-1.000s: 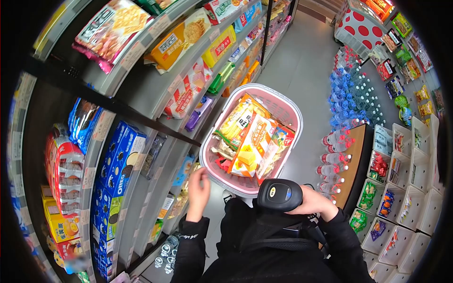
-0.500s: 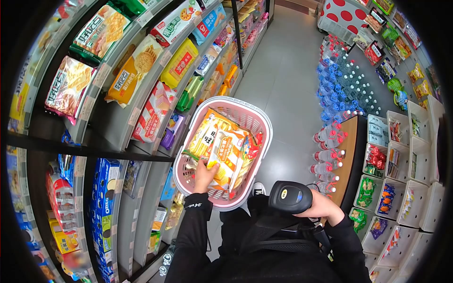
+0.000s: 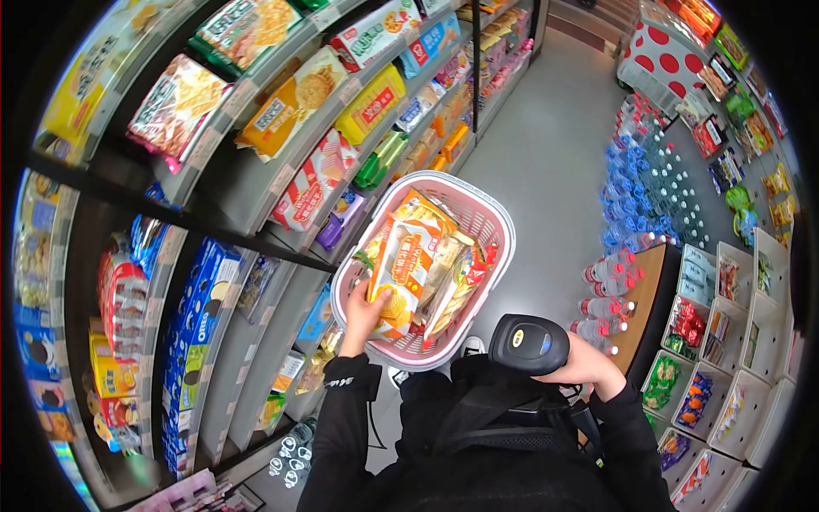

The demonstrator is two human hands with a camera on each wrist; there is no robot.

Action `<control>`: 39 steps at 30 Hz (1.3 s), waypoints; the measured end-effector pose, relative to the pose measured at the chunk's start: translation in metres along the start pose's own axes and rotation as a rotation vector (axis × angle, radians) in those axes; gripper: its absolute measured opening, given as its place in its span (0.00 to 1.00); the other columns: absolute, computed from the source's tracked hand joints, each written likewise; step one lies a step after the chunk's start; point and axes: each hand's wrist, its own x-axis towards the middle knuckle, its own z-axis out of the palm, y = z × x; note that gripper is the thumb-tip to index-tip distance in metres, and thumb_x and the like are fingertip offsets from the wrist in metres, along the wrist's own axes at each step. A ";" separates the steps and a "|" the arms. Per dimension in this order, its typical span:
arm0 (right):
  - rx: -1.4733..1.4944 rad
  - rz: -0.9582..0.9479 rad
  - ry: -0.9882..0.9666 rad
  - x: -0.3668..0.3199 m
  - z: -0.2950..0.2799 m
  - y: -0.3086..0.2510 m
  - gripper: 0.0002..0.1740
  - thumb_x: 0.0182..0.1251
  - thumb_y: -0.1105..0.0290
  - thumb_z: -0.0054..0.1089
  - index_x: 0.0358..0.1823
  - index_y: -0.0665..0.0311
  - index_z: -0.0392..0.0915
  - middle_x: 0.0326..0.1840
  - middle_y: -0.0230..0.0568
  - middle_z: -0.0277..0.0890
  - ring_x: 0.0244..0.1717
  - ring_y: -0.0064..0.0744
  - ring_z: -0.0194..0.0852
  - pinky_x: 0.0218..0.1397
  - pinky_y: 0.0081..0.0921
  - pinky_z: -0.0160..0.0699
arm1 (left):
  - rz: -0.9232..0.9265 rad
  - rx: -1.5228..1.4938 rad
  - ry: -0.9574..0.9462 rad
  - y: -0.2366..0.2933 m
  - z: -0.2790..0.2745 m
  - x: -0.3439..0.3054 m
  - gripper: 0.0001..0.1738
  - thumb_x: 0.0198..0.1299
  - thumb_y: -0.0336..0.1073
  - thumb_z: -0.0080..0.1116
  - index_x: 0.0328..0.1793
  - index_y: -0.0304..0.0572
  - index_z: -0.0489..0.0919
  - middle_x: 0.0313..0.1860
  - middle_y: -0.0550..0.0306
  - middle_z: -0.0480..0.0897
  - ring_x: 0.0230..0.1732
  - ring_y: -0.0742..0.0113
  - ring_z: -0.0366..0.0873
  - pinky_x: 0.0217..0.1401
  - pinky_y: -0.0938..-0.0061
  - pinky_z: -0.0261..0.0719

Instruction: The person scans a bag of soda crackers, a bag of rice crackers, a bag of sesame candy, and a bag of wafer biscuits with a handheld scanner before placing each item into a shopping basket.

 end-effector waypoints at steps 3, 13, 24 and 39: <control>-0.024 -0.049 -0.038 0.005 0.005 -0.005 0.26 0.42 0.73 0.64 0.46 0.68 0.69 0.39 0.39 0.75 0.42 0.24 0.71 0.49 0.22 0.68 | -0.079 -0.321 -0.111 0.033 -0.031 -0.021 0.24 0.52 0.34 0.58 0.53 0.31 0.67 0.42 0.56 0.77 0.39 0.72 0.75 0.40 0.79 0.74; -0.102 -0.333 -0.465 0.050 0.053 -0.066 0.38 0.41 0.71 0.64 0.59 0.67 0.60 0.61 0.49 0.58 0.61 0.40 0.58 0.61 0.29 0.57 | -0.288 -1.250 -0.408 0.057 -0.007 -0.092 0.25 0.61 0.40 0.45 0.62 0.40 0.59 0.56 0.52 0.69 0.55 0.60 0.69 0.58 0.66 0.68; -0.141 -0.418 -0.415 0.048 0.072 -0.071 0.37 0.39 0.70 0.64 0.57 0.66 0.62 0.56 0.48 0.64 0.54 0.42 0.65 0.55 0.30 0.64 | -0.540 -1.450 -0.505 0.057 -0.036 -0.126 0.28 0.58 0.50 0.48 0.60 0.44 0.62 0.43 0.50 0.75 0.39 0.59 0.76 0.50 0.65 0.72; -0.125 -0.382 -0.251 0.035 0.075 -0.058 0.27 0.38 0.74 0.61 0.46 0.67 0.69 0.39 0.50 0.73 0.41 0.47 0.72 0.44 0.31 0.70 | -0.562 -1.367 -0.506 0.068 -0.038 -0.135 0.28 0.57 0.51 0.48 0.59 0.44 0.62 0.40 0.50 0.75 0.36 0.59 0.75 0.48 0.65 0.73</control>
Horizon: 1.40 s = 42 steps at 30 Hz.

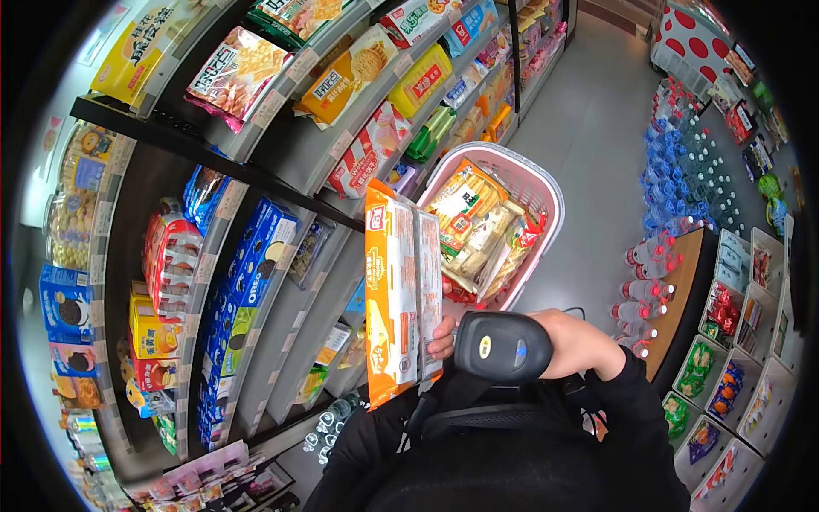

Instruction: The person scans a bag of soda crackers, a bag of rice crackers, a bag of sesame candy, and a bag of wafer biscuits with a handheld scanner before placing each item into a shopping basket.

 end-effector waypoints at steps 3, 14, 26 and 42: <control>-0.091 -0.035 -0.044 0.004 0.002 -0.001 0.27 0.38 0.72 0.60 0.47 0.68 0.69 0.40 0.50 0.73 0.41 0.48 0.71 0.44 0.31 0.70 | 0.009 0.011 -0.011 0.005 0.007 0.015 0.28 0.57 0.51 0.49 0.59 0.44 0.62 0.39 0.50 0.75 0.36 0.59 0.75 0.47 0.65 0.73; -0.068 0.022 -0.122 0.000 -0.005 0.006 0.24 0.38 0.72 0.60 0.42 0.67 0.70 0.36 0.48 0.73 0.39 0.48 0.71 0.41 0.32 0.70 | 0.055 0.047 -0.091 0.002 0.012 0.024 0.28 0.56 0.51 0.49 0.59 0.45 0.63 0.37 0.51 0.75 0.34 0.59 0.75 0.46 0.65 0.73; -0.110 0.014 -0.097 -0.007 -0.008 0.015 0.24 0.37 0.71 0.60 0.42 0.67 0.70 0.35 0.48 0.74 0.38 0.47 0.72 0.40 0.33 0.71 | 0.085 0.094 -0.173 -0.013 0.021 0.044 0.28 0.56 0.52 0.50 0.58 0.45 0.64 0.35 0.51 0.74 0.32 0.59 0.75 0.44 0.65 0.74; 0.111 -0.010 -0.212 -0.004 0.003 0.027 0.31 0.41 0.69 0.62 0.51 0.68 0.66 0.48 0.48 0.69 0.48 0.44 0.69 0.50 0.30 0.67 | 0.285 0.174 -0.071 -0.005 0.036 0.005 0.27 0.55 0.51 0.51 0.56 0.46 0.64 0.28 0.53 0.71 0.26 0.59 0.72 0.36 0.66 0.75</control>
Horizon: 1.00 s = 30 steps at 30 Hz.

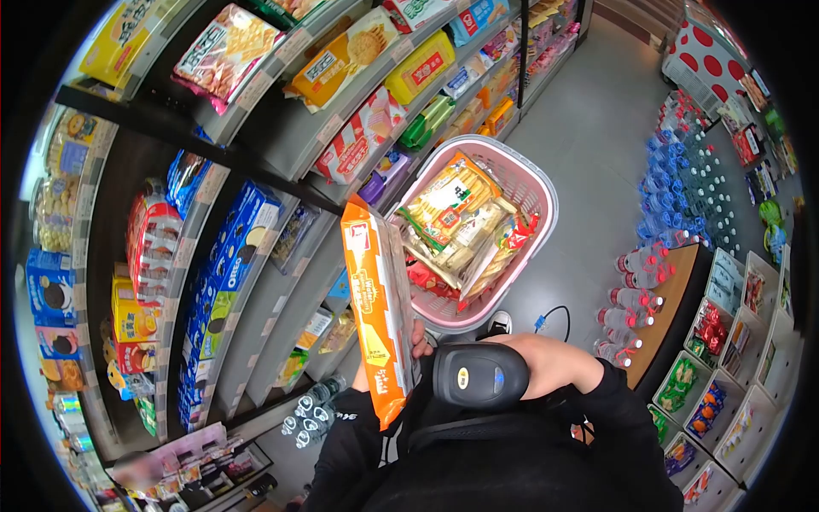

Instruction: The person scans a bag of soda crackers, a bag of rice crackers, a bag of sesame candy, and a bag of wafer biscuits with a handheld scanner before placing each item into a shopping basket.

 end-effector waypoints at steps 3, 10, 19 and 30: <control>0.076 0.012 -0.106 0.016 0.007 -0.004 0.39 0.42 0.67 0.64 0.59 0.67 0.59 0.59 0.50 0.60 0.58 0.45 0.61 0.59 0.30 0.60 | -0.227 -0.061 0.316 0.002 -0.053 -0.037 0.28 0.56 0.53 0.49 0.57 0.44 0.63 0.31 0.51 0.73 0.30 0.58 0.74 0.37 0.67 0.76; -0.017 -0.027 -0.198 0.061 0.039 -0.018 0.36 0.42 0.67 0.64 0.56 0.67 0.62 0.61 0.51 0.58 0.59 0.44 0.60 0.59 0.30 0.59 | -0.035 0.223 0.399 0.012 -0.084 -0.064 0.24 0.61 0.44 0.44 0.59 0.38 0.61 0.50 0.54 0.73 0.49 0.66 0.73 0.51 0.73 0.72; -0.031 0.141 -0.187 0.115 0.098 -0.025 0.37 0.40 0.69 0.65 0.56 0.68 0.63 0.58 0.49 0.62 0.56 0.41 0.64 0.57 0.28 0.61 | -0.038 0.105 0.305 0.060 -0.111 -0.135 0.29 0.57 0.32 0.42 0.65 0.36 0.52 0.59 0.49 0.65 0.59 0.61 0.66 0.61 0.69 0.62; 0.001 0.207 -0.259 0.189 0.177 -0.016 0.27 0.41 0.70 0.66 0.46 0.68 0.69 0.40 0.43 0.76 0.40 0.30 0.74 0.47 0.25 0.70 | 0.113 0.187 0.402 0.110 -0.164 -0.225 0.31 0.60 0.31 0.45 0.68 0.39 0.48 0.61 0.53 0.63 0.61 0.66 0.62 0.61 0.73 0.62</control>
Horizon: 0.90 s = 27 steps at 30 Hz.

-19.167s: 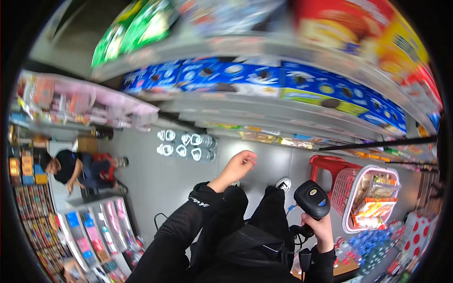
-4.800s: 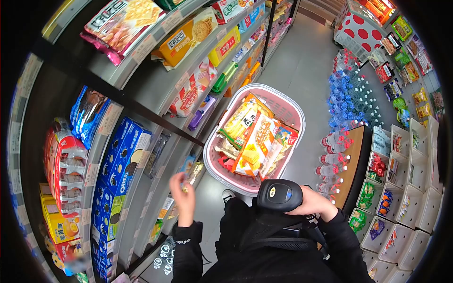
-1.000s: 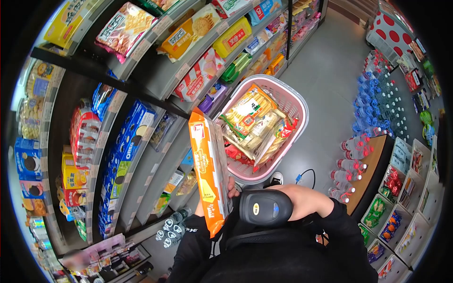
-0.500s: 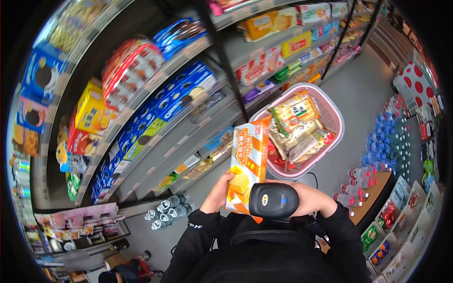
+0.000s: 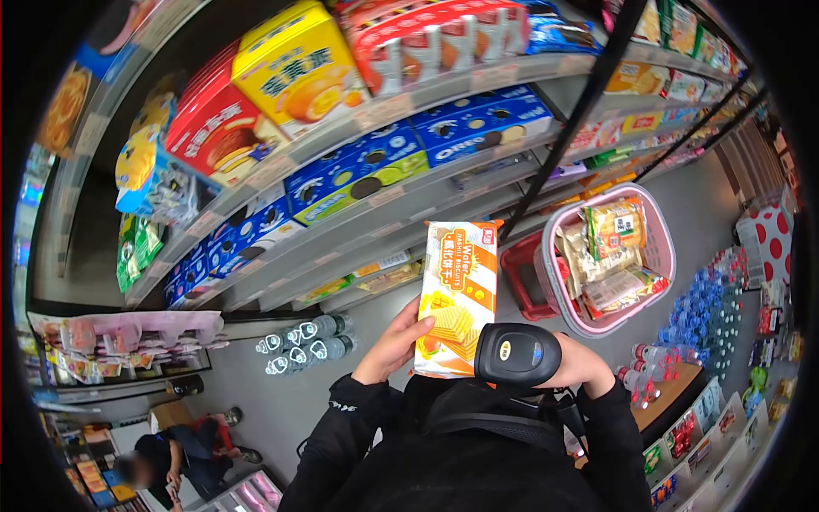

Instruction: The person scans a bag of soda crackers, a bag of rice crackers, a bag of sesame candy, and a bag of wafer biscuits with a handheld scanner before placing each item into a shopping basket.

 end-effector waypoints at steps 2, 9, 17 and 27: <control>-0.031 0.011 -0.035 0.016 0.008 -0.004 0.27 0.41 0.70 0.66 0.46 0.68 0.69 0.40 0.43 0.76 0.40 0.30 0.74 0.46 0.25 0.70 | 0.047 0.094 0.005 0.005 -0.013 -0.003 0.30 0.59 0.32 0.47 0.67 0.39 0.51 0.59 0.54 0.66 0.57 0.67 0.66 0.58 0.72 0.65; -0.073 0.061 0.039 0.051 0.026 -0.006 0.29 0.39 0.71 0.65 0.48 0.67 0.68 0.42 0.44 0.74 0.43 0.30 0.72 0.49 0.25 0.68 | 0.003 -0.031 0.071 0.012 -0.046 -0.014 0.28 0.59 0.31 0.48 0.65 0.38 0.54 0.59 0.55 0.65 0.59 0.67 0.63 0.60 0.71 0.63; -0.098 0.215 0.271 0.053 0.031 -0.002 0.31 0.38 0.73 0.63 0.50 0.68 0.67 0.42 0.45 0.73 0.45 0.36 0.72 0.50 0.26 0.67 | 0.254 -0.323 0.338 0.005 -0.056 0.009 0.22 0.58 0.31 0.49 0.58 0.40 0.61 0.55 0.55 0.69 0.56 0.64 0.67 0.59 0.67 0.64; -0.181 0.180 0.145 0.042 0.019 0.001 0.32 0.35 0.73 0.64 0.49 0.69 0.68 0.46 0.48 0.71 0.47 0.42 0.70 0.52 0.29 0.66 | 0.525 -0.485 0.467 0.035 -0.055 0.113 0.13 0.57 0.33 0.53 0.47 0.37 0.69 0.45 0.56 0.75 0.48 0.68 0.72 0.55 0.72 0.69</control>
